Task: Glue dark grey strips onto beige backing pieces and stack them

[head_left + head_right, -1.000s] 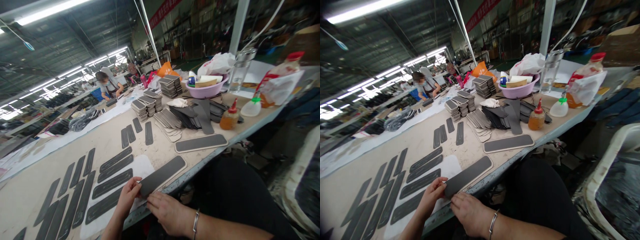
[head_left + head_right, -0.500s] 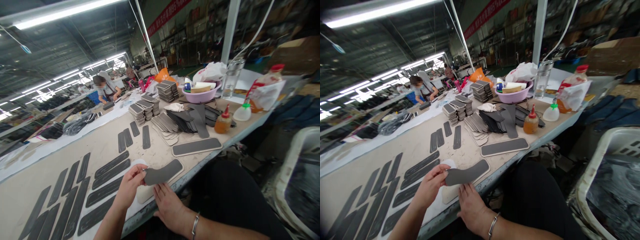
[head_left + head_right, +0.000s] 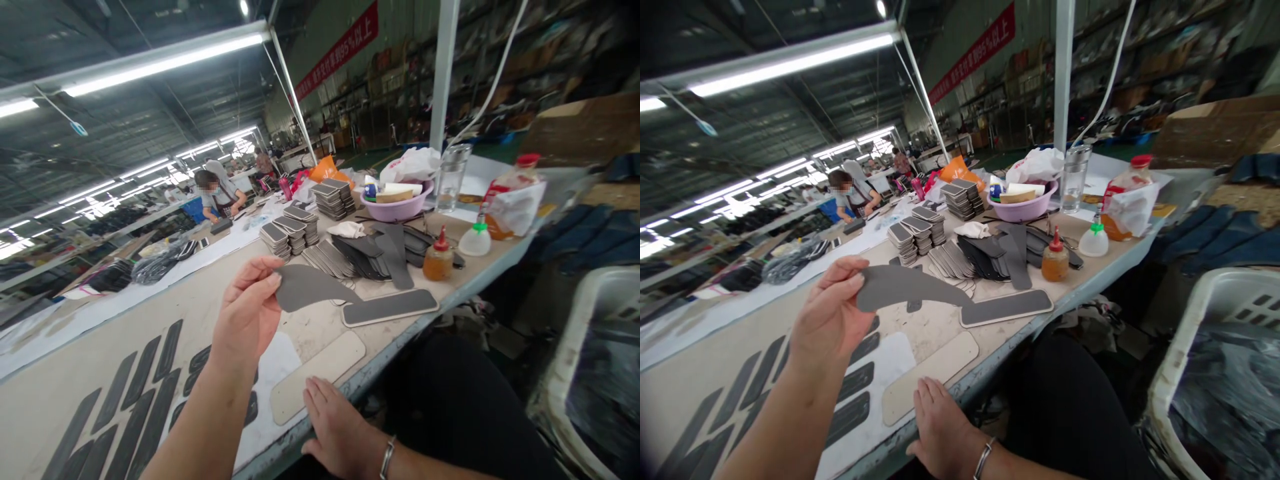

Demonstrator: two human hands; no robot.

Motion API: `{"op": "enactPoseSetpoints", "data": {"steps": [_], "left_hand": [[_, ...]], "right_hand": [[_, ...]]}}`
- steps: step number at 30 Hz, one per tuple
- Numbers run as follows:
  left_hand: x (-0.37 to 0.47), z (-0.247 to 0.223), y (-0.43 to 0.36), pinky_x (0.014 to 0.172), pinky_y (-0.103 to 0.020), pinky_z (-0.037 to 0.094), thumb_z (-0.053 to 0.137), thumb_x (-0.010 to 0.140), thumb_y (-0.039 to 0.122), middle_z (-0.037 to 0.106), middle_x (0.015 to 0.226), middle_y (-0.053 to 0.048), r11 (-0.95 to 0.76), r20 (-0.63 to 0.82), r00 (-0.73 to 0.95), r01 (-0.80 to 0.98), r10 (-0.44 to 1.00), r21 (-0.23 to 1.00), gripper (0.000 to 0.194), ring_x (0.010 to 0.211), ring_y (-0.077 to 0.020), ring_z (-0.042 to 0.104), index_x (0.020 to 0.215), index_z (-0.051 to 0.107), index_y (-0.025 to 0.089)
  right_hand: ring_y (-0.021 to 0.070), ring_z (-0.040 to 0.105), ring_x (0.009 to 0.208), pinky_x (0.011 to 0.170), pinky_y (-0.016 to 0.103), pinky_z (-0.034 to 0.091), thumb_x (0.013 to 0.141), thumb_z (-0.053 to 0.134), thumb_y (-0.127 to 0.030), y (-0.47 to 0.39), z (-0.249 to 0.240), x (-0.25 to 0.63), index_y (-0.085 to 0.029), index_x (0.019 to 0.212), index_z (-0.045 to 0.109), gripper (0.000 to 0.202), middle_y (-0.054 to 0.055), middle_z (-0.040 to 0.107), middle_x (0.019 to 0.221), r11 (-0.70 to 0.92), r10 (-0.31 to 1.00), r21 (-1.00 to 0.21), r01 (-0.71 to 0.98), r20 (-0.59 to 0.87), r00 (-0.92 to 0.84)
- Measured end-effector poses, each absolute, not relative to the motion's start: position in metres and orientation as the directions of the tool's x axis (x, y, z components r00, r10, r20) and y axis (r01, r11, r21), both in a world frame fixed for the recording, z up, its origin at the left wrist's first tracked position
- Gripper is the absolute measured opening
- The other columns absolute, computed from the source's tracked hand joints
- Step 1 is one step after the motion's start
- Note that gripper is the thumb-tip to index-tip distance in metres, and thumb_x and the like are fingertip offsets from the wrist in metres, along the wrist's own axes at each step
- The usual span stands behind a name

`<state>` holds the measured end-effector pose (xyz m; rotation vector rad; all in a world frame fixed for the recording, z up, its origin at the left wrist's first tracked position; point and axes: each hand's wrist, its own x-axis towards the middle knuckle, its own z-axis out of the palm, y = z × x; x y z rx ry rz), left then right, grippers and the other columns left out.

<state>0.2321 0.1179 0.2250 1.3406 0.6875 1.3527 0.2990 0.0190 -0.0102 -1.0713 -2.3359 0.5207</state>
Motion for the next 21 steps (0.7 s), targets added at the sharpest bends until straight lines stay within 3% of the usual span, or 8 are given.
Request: {"op": "enactPoseSetpoints", "data": {"steps": [2, 4, 6, 7, 9, 12, 15, 21], "left_hand": [[0.221, 0.224, 0.114, 0.065, -0.024, 0.049, 0.062, 0.069, 0.015, 0.061, 0.074, 0.001, -0.255, 0.301, 0.169, -0.247, 0.939, 0.935, 0.019, 0.067, -0.0119, 0.059, 0.087, 0.062, 0.019], [0.206, 0.213, 0.106, 0.064, -0.025, 0.049, 0.062, 0.069, 0.017, 0.062, 0.077, 0.000, -0.194, 0.229, 0.158, -0.208, 0.960, 0.959, 0.020, 0.068, -0.0131, 0.059, 0.089, 0.061, 0.020], [0.186, 0.193, 0.097, 0.064, -0.026, 0.049, 0.063, 0.069, 0.019, 0.062, 0.078, 0.000, -0.118, 0.142, 0.142, -0.162, 0.980, 0.980, 0.020, 0.070, -0.0148, 0.059, 0.089, 0.061, 0.020], [0.175, 0.181, 0.092, 0.064, -0.026, 0.049, 0.064, 0.069, 0.020, 0.062, 0.078, -0.001, -0.085, 0.102, 0.127, -0.137, 0.987, 0.987, 0.020, 0.071, -0.0156, 0.060, 0.089, 0.061, 0.020], [0.152, 0.155, 0.081, 0.066, -0.026, 0.048, 0.065, 0.069, 0.022, 0.062, 0.078, -0.001, -0.025, 0.035, 0.096, -0.097, 0.995, 0.995, 0.020, 0.073, -0.0164, 0.059, 0.089, 0.061, 0.019], [0.122, 0.121, 0.065, 0.065, -0.025, 0.046, 0.066, 0.070, 0.024, 0.061, 0.076, 0.000, 0.058, -0.051, 0.083, -0.088, 0.995, 0.994, 0.020, 0.070, -0.0147, 0.057, 0.089, 0.060, 0.020], [0.105, 0.101, 0.051, 0.065, -0.023, 0.044, 0.066, 0.071, 0.026, 0.059, 0.073, 0.001, 0.126, -0.119, 0.073, -0.107, 0.990, 0.986, 0.019, 0.067, -0.0124, 0.055, 0.088, 0.059, 0.021], [0.094, 0.094, 0.033, 0.060, -0.024, 0.042, 0.065, 0.073, 0.029, 0.054, 0.068, 0.002, 0.178, -0.168, 0.101, -0.102, 0.981, 0.979, 0.020, 0.060, -0.0113, 0.051, 0.089, 0.057, 0.020]], "right_hand": [[0.0268, 0.036, 0.125, 0.107, 0.037, 0.025, 0.084, 0.047, -0.031, 0.026, -0.006, 0.303, -0.004, 0.125, 0.047, 0.049, 0.019, 0.043, 0.132, 0.574, 0.795, -0.639, 0.512, 0.288, -0.533], [0.0207, 0.047, 0.115, 0.102, 0.033, 0.034, 0.086, 0.041, -0.024, 0.039, -0.003, 0.312, -0.013, 0.116, 0.056, 0.036, 0.012, 0.055, 0.122, 0.428, 0.861, -0.816, 0.389, 0.236, -0.451], [0.0182, 0.056, 0.104, 0.092, 0.032, 0.044, 0.088, 0.036, -0.024, 0.055, -0.001, 0.330, -0.015, 0.111, 0.057, 0.033, 0.010, 0.061, 0.112, 0.120, 0.945, -0.983, 0.142, 0.069, -0.319], [0.0181, 0.059, 0.099, 0.088, 0.033, 0.047, 0.088, 0.034, -0.026, 0.064, -0.001, 0.342, -0.014, 0.110, 0.056, 0.034, 0.011, 0.062, 0.108, -0.058, 0.966, -0.998, -0.033, -0.048, -0.254], [0.0171, 0.063, 0.090, 0.082, 0.033, 0.049, 0.090, 0.031, -0.031, 0.078, -0.002, 0.369, -0.012, 0.107, 0.054, 0.034, 0.012, 0.064, 0.101, -0.304, 0.951, -0.865, -0.400, -0.251, -0.179], [0.0150, 0.064, 0.078, 0.075, 0.029, 0.051, 0.089, 0.037, -0.044, 0.090, -0.004, 0.404, -0.013, 0.093, 0.057, 0.037, 0.009, 0.065, 0.084, -0.376, 0.907, -0.624, -0.685, -0.401, -0.133], [0.0141, 0.062, 0.069, 0.066, 0.026, 0.052, 0.083, 0.048, -0.052, 0.090, -0.001, 0.414, -0.012, 0.092, 0.060, 0.043, 0.007, 0.063, 0.074, -0.454, 0.874, -0.554, -0.698, -0.430, -0.227], [0.0075, 0.056, 0.063, 0.062, 0.018, 0.049, 0.068, 0.072, -0.032, 0.086, 0.002, 0.387, -0.015, 0.085, 0.063, 0.026, 0.000, 0.060, 0.073, -0.409, 0.912, -0.749, -0.521, -0.311, -0.269]]}}
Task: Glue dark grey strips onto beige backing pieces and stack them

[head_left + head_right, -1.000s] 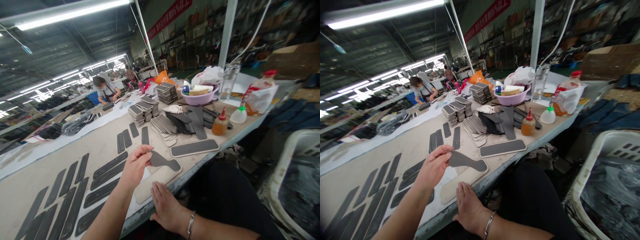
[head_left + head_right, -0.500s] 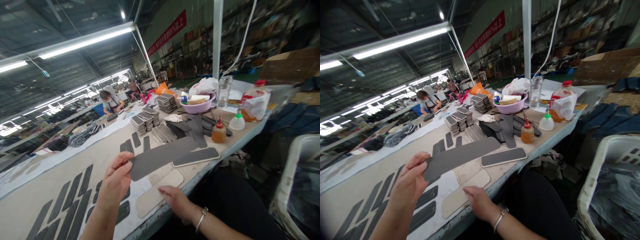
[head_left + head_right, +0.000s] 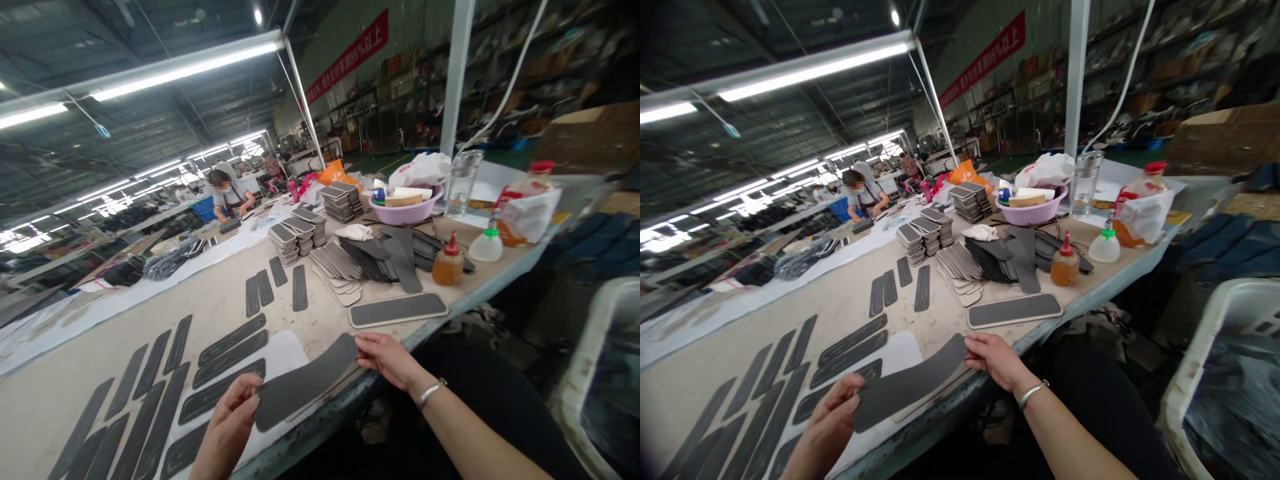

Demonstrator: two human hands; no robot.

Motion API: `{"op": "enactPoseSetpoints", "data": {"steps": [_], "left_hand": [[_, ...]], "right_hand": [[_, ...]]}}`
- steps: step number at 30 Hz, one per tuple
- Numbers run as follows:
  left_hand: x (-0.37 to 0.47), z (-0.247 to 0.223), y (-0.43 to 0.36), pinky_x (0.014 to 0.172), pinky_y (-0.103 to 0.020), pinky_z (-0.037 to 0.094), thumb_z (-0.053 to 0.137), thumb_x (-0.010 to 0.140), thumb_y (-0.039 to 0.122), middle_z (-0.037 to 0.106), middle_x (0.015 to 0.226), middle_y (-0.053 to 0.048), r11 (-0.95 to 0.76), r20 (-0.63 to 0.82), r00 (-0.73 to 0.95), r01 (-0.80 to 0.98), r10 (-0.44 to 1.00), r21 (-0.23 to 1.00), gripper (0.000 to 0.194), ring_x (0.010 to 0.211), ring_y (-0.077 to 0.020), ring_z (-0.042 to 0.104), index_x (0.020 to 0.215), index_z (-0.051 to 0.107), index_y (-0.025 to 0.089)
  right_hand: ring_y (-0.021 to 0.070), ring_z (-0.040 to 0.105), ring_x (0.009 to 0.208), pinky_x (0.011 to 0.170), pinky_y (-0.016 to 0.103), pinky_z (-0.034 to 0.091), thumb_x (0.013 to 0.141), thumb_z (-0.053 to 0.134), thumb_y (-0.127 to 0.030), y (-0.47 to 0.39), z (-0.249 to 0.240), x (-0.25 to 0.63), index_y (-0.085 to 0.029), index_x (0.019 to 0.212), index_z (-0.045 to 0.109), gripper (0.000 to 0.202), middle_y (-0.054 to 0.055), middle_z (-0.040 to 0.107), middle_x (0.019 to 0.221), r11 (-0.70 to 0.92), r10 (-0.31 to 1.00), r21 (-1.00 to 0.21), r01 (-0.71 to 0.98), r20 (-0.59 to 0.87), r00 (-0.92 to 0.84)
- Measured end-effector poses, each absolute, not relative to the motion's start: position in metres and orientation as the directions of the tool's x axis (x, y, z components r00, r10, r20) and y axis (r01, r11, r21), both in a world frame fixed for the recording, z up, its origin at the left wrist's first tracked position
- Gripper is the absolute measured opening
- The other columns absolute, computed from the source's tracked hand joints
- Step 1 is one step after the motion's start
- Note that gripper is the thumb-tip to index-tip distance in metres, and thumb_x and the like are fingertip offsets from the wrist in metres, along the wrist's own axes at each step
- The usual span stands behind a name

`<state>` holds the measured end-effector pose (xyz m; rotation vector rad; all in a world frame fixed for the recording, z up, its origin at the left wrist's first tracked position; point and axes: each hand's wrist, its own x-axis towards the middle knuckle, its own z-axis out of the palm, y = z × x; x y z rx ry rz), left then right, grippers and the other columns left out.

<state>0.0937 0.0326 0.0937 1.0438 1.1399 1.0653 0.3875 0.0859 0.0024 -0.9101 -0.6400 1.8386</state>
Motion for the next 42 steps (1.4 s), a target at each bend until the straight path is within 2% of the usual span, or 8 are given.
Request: {"op": "enactPoseSetpoints", "data": {"steps": [6, 10, 20, 24, 28, 31, 36, 42], "left_hand": [[0.077, 0.063, 0.038, 0.049, -0.021, 0.038, 0.066, 0.069, 0.040, 0.050, 0.060, 0.004, 0.169, -0.168, -0.016, 0.122, 0.986, 0.978, 0.032, 0.053, -0.0106, 0.047, 0.092, 0.057, 0.020], [0.070, 0.029, 0.049, 0.043, -0.022, 0.037, 0.067, 0.062, 0.050, 0.047, 0.055, 0.005, 0.201, -0.203, -0.036, 0.394, 0.978, 0.897, 0.045, 0.049, -0.0120, 0.046, 0.094, 0.057, 0.019], [0.093, 0.065, 0.040, 0.063, -0.024, 0.044, 0.062, 0.074, 0.038, 0.059, 0.072, -0.001, 0.025, -0.047, 0.068, 0.296, 0.997, 0.955, 0.026, 0.069, -0.0154, 0.056, 0.093, 0.060, 0.020], [0.097, 0.087, 0.046, 0.066, -0.022, 0.045, 0.065, 0.073, 0.030, 0.062, 0.078, -0.003, -0.023, 0.011, 0.068, 0.187, 0.998, 0.982, 0.022, 0.073, -0.0150, 0.057, 0.092, 0.062, 0.019], [0.106, 0.101, 0.055, 0.064, -0.021, 0.045, 0.068, 0.070, 0.026, 0.061, 0.077, 0.000, -0.127, 0.126, -0.027, -0.068, 0.992, 0.990, 0.023, 0.070, -0.0124, 0.056, 0.091, 0.061, 0.022], [0.115, 0.113, 0.058, 0.063, -0.020, 0.046, 0.069, 0.068, 0.024, 0.060, 0.076, 0.001, -0.112, 0.109, -0.027, -0.178, 0.994, 0.978, 0.023, 0.068, -0.0114, 0.056, 0.090, 0.062, 0.023], [0.125, 0.118, 0.055, 0.060, -0.023, 0.045, 0.070, 0.066, 0.026, 0.058, 0.071, 0.001, -0.056, 0.058, 0.007, -0.169, 0.998, 0.984, 0.021, 0.065, -0.0128, 0.055, 0.084, 0.061, 0.021], [0.119, 0.101, 0.051, 0.060, -0.027, 0.044, 0.070, 0.063, 0.034, 0.056, 0.068, 0.001, -0.004, 0.004, -0.009, -0.065, 1.000, 0.998, 0.026, 0.064, -0.0152, 0.053, 0.082, 0.060, 0.021]], "right_hand": [[0.0110, 0.054, 0.058, 0.055, 0.022, 0.044, 0.067, 0.064, -0.028, 0.093, -0.003, 0.400, -0.017, 0.080, 0.063, 0.017, -0.002, 0.060, 0.067, -0.270, 0.963, -0.963, -0.028, -0.269, -0.012], [0.0136, 0.056, 0.059, 0.057, 0.023, 0.041, 0.067, 0.059, -0.025, 0.096, -0.003, 0.410, -0.018, 0.073, 0.064, 0.011, -0.001, 0.062, 0.062, -0.165, 0.986, -0.921, 0.352, -0.140, 0.094], [0.0170, 0.060, 0.078, 0.073, 0.026, 0.044, 0.074, 0.054, -0.034, 0.103, -0.013, 0.400, -0.017, 0.097, 0.063, 0.029, 0.005, 0.066, 0.088, -0.045, 0.999, -0.882, 0.469, -0.028, 0.043], [0.0157, 0.059, 0.080, 0.077, 0.026, 0.045, 0.072, 0.050, -0.022, 0.102, -0.022, 0.401, -0.017, 0.109, 0.060, 0.038, 0.006, 0.064, 0.099, 0.026, 0.999, -0.853, 0.521, 0.011, -0.031], [0.0159, 0.060, 0.081, 0.080, 0.028, 0.045, 0.072, 0.048, -0.019, 0.104, -0.024, 0.404, -0.017, 0.109, 0.060, 0.039, 0.005, 0.065, 0.095, -0.012, 1.000, -0.873, 0.487, -0.018, -0.008], [0.0185, 0.061, 0.082, 0.078, 0.030, 0.047, 0.078, 0.048, -0.033, 0.106, -0.018, 0.406, -0.016, 0.105, 0.062, 0.035, 0.007, 0.066, 0.088, -0.130, 0.991, -0.949, 0.286, -0.125, 0.037], [0.0200, 0.060, 0.091, 0.077, 0.029, 0.049, 0.077, 0.052, -0.052, 0.098, 0.006, 0.402, -0.016, 0.103, 0.063, 0.045, 0.010, 0.064, 0.100, -0.303, 0.953, -0.932, -0.198, -0.291, -0.086], [0.0150, 0.058, 0.075, 0.064, 0.024, 0.048, 0.072, 0.062, -0.049, 0.090, 0.012, 0.404, -0.019, 0.098, 0.066, 0.040, 0.005, 0.064, 0.088, -0.358, 0.909, -0.899, -0.253, -0.273, -0.314]]}}
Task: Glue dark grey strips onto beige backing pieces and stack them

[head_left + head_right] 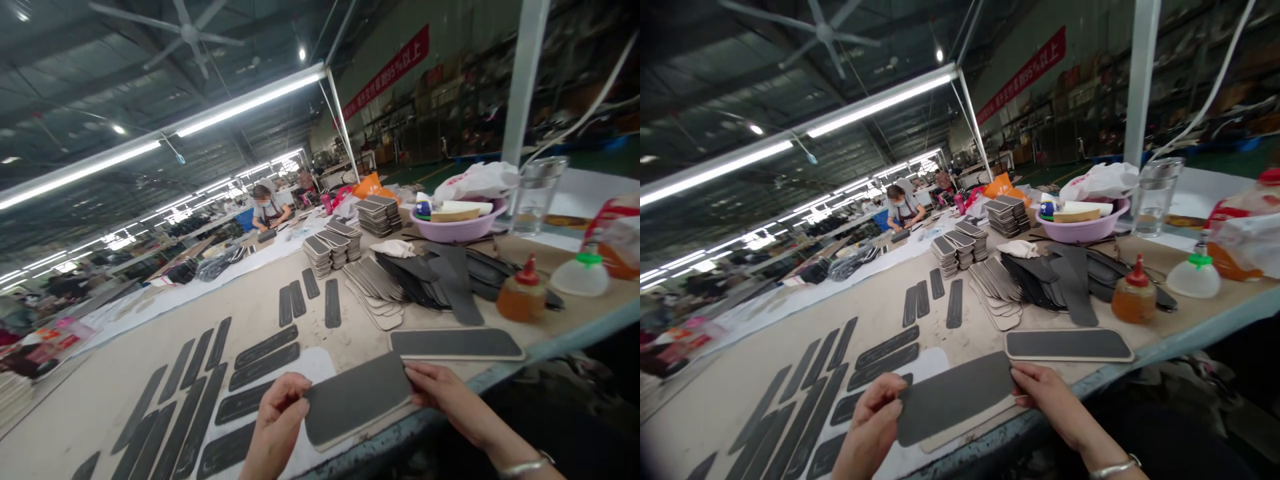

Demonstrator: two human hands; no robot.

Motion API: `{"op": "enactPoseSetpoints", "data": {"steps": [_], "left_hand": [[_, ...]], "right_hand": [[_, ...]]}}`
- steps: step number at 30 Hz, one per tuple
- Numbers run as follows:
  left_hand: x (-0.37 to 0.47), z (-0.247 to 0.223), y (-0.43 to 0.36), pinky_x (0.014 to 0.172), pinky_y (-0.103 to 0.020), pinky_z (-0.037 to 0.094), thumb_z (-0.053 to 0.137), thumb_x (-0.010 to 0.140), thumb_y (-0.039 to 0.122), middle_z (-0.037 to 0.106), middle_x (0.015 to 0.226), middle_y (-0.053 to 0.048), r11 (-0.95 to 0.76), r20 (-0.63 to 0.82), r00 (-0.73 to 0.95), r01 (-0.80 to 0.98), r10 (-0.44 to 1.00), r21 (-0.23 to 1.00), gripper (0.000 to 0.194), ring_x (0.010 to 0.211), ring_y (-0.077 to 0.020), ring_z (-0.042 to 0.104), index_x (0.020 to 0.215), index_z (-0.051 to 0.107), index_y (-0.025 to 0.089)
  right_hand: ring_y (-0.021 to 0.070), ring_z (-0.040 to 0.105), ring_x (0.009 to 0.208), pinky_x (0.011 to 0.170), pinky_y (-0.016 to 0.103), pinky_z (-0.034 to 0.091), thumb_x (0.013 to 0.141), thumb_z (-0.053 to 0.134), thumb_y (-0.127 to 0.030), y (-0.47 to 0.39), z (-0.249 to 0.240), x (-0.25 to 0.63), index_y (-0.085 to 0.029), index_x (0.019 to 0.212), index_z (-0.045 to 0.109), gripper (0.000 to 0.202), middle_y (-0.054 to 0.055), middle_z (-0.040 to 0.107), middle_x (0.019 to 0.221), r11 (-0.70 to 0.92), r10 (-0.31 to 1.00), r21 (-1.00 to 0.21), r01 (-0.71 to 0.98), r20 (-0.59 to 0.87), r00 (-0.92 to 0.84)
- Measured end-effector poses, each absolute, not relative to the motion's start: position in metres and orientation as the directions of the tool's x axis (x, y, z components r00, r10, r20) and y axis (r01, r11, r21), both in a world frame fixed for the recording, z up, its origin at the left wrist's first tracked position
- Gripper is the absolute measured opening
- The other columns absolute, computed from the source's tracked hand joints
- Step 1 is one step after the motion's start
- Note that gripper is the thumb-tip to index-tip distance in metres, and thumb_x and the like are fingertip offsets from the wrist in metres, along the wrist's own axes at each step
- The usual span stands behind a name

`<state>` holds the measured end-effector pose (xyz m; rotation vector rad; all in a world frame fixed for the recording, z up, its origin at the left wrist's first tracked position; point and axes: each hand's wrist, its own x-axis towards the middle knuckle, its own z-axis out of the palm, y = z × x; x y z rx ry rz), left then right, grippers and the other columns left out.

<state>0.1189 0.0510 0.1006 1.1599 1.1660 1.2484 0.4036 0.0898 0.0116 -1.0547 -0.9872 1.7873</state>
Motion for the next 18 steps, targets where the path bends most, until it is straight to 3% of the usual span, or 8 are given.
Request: {"op": "enactPoseSetpoints", "data": {"steps": [4, 7, 11, 18], "left_hand": [[0.106, 0.093, 0.045, 0.060, -0.025, 0.042, 0.068, 0.067, 0.036, 0.058, 0.072, -0.001, 0.018, -0.016, -0.032, 0.083, 0.999, 0.996, 0.028, 0.065, -0.0149, 0.053, 0.088, 0.060, 0.020], [0.095, 0.081, 0.044, 0.058, -0.023, 0.041, 0.066, 0.069, 0.038, 0.057, 0.070, 0.000, 0.073, -0.063, -0.047, 0.270, 0.997, 0.960, 0.032, 0.064, -0.0141, 0.053, 0.094, 0.059, 0.019], [0.086, 0.052, 0.047, 0.050, -0.023, 0.039, 0.060, 0.070, 0.046, 0.053, 0.058, 0.004, 0.176, -0.192, -0.013, 0.473, 0.981, 0.863, 0.039, 0.053, -0.0137, 0.050, 0.097, 0.056, 0.019], [0.087, 0.023, 0.057, 0.056, -0.025, 0.038, 0.053, 0.071, 0.046, 0.059, 0.056, 0.005, 0.181, -0.156, -0.100, 0.707, 0.983, 0.684, 0.029, 0.054, -0.0160, 0.055, 0.087, 0.052, 0.021]], "right_hand": [[0.0135, 0.055, 0.066, 0.061, 0.024, 0.046, 0.072, 0.060, -0.045, 0.092, 0.008, 0.414, -0.017, 0.097, 0.066, 0.039, 0.003, 0.063, 0.076, -0.300, 0.938, -0.946, -0.121, -0.269, -0.220], [0.0132, 0.053, 0.060, 0.057, 0.024, 0.042, 0.073, 0.056, -0.039, 0.093, 0.008, 0.422, -0.016, 0.099, 0.065, 0.036, 0.000, 0.060, 0.065, -0.203, 0.971, -0.969, 0.139, -0.217, -0.095], [0.0131, 0.053, 0.058, 0.058, 0.024, 0.038, 0.070, 0.057, -0.031, 0.095, 0.006, 0.423, -0.017, 0.095, 0.063, 0.029, -0.003, 0.057, 0.059, -0.111, 0.992, -0.892, 0.438, -0.129, -0.011], [0.0142, 0.056, 0.061, 0.059, 0.023, 0.036, 0.070, 0.058, -0.027, 0.101, -0.002, 0.412, -0.020, 0.082, 0.058, 0.014, -0.003, 0.061, 0.059, -0.144, 0.989, -0.819, 0.555, -0.132, 0.063]]}}
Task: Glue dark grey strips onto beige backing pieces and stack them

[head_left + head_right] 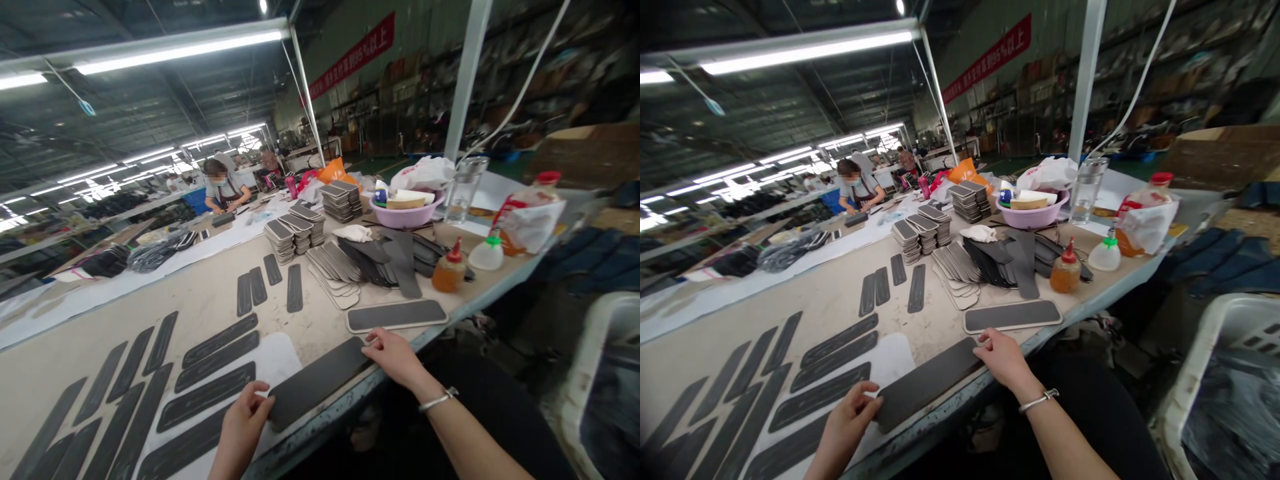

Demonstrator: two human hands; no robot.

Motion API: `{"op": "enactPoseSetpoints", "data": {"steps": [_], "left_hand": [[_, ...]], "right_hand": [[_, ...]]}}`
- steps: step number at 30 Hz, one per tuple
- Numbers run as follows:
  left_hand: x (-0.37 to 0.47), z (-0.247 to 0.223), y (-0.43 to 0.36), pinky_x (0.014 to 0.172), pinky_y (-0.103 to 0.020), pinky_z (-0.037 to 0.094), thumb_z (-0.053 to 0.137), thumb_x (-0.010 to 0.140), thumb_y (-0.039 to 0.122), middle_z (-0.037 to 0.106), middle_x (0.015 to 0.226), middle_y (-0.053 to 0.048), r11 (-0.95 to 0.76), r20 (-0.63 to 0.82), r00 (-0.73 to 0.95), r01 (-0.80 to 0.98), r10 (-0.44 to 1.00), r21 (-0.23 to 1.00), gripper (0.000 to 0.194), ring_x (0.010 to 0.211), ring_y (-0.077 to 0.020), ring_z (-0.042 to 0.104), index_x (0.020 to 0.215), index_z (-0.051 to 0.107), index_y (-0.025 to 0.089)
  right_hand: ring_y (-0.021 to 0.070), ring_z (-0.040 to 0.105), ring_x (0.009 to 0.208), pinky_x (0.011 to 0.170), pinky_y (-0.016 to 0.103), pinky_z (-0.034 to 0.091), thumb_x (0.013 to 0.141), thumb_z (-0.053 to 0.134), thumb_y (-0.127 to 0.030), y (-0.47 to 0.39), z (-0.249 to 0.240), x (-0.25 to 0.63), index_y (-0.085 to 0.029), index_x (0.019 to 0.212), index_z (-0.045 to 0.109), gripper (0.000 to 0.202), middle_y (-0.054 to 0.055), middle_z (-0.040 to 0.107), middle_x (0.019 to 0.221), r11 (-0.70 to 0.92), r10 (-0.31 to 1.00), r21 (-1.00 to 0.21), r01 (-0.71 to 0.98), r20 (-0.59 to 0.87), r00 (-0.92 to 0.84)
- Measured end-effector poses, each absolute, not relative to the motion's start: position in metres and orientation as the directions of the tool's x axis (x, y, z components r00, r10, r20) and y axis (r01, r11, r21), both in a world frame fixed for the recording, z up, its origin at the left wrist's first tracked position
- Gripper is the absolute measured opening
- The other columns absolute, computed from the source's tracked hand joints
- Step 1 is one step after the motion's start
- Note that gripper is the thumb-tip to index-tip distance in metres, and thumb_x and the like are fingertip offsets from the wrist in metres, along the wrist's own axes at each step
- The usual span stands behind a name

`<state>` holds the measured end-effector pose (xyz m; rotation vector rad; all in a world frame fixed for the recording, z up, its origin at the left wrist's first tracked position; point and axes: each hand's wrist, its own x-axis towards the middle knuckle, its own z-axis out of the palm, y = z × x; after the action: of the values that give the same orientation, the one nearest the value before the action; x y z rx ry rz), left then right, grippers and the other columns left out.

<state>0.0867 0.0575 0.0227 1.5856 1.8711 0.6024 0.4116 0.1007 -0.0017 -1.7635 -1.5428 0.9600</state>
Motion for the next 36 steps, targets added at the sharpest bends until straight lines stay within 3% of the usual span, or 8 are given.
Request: {"op": "enactPoseSetpoints", "data": {"steps": [5, 11, 23, 30, 36], "left_hand": [[0.081, 0.014, 0.064, 0.059, -0.027, 0.038, 0.049, 0.073, 0.044, 0.059, 0.057, 0.005, 0.190, -0.196, -0.082, 0.748, 0.977, 0.636, 0.028, 0.057, -0.0176, 0.057, 0.089, 0.050, 0.022], [0.077, 0.003, 0.063, 0.056, -0.026, 0.037, 0.051, 0.073, 0.044, 0.058, 0.053, 0.006, 0.197, -0.196, -0.086, 0.723, 0.977, 0.662, 0.027, 0.052, -0.0166, 0.056, 0.087, 0.051, 0.021], [0.083, 0.008, 0.056, 0.053, -0.023, 0.036, 0.051, 0.074, 0.028, 0.058, 0.052, 0.005, 0.232, -0.198, -0.138, 0.750, 0.971, 0.619, 0.011, 0.050, -0.0134, 0.055, 0.081, 0.050, 0.021], [0.089, 0.009, 0.054, 0.056, -0.024, 0.040, 0.046, 0.078, 0.031, 0.059, 0.062, 0.005, 0.169, -0.129, -0.111, 0.754, 0.985, 0.635, 0.011, 0.049, -0.0128, 0.059, 0.083, 0.047, 0.022], [0.089, 0.010, 0.058, 0.057, -0.026, 0.042, 0.051, 0.072, 0.039, 0.061, 0.063, 0.005, 0.231, -0.201, -0.135, 0.758, 0.970, 0.610, 0.019, 0.050, -0.0149, 0.061, 0.082, 0.048, 0.023]], "right_hand": [[0.0146, 0.058, 0.065, 0.061, 0.023, 0.036, 0.070, 0.060, -0.027, 0.103, -0.004, 0.408, -0.021, 0.078, 0.057, 0.010, -0.003, 0.063, 0.061, -0.140, 0.990, -0.774, 0.618, -0.120, 0.075], [0.0154, 0.059, 0.068, 0.060, 0.024, 0.036, 0.069, 0.064, -0.032, 0.107, -0.004, 0.405, -0.021, 0.074, 0.060, 0.013, -0.001, 0.065, 0.068, -0.190, 0.981, -0.704, 0.684, -0.167, 0.101], [0.0183, 0.060, 0.066, 0.058, 0.027, 0.035, 0.068, 0.062, -0.038, 0.110, -0.010, 0.408, -0.022, 0.072, 0.062, 0.017, 0.001, 0.066, 0.067, -0.153, 0.985, -0.653, 0.742, -0.165, 0.057], [0.0173, 0.059, 0.065, 0.058, 0.026, 0.035, 0.068, 0.063, -0.038, 0.109, -0.005, 0.406, -0.022, 0.071, 0.062, 0.016, 0.001, 0.066, 0.067, -0.163, 0.982, -0.649, 0.743, -0.182, 0.057], [0.0146, 0.058, 0.066, 0.058, 0.023, 0.035, 0.067, 0.064, -0.030, 0.107, 0.001, 0.404, -0.022, 0.071, 0.060, 0.009, -0.002, 0.065, 0.066, -0.165, 0.983, -0.663, 0.730, -0.172, 0.066]]}}
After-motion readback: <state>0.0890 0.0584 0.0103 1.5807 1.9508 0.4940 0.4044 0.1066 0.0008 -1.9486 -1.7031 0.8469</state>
